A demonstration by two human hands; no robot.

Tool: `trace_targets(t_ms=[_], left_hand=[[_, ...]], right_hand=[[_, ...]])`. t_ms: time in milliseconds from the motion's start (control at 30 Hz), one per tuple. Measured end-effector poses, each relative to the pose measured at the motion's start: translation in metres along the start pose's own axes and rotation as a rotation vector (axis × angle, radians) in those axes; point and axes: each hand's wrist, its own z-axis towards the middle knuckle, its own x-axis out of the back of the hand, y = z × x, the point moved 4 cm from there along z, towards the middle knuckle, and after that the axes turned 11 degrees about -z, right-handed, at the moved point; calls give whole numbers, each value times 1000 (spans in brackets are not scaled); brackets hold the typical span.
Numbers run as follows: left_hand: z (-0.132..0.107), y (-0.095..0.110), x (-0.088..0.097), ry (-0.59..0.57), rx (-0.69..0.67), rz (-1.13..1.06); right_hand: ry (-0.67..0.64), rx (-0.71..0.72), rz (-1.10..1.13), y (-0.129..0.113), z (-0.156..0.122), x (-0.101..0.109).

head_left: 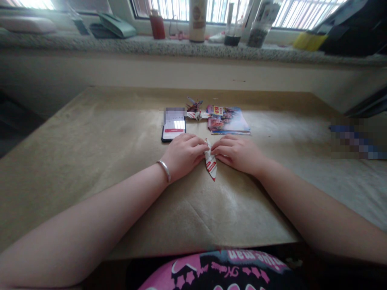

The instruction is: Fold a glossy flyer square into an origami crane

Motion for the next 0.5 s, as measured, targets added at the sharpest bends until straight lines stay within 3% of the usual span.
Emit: trace_targets(t_ms=[133, 333, 500], left_hand=[[0, 3, 1, -62, -54, 0], [0, 3, 1, -104, -18, -38], [1, -3, -2, -95, 69, -106]], right_hand=[[-22, 0, -42, -2, 0, -2], [-69, -3, -109, -5, 0, 0], [-127, 122, -239, -13, 1, 6]])
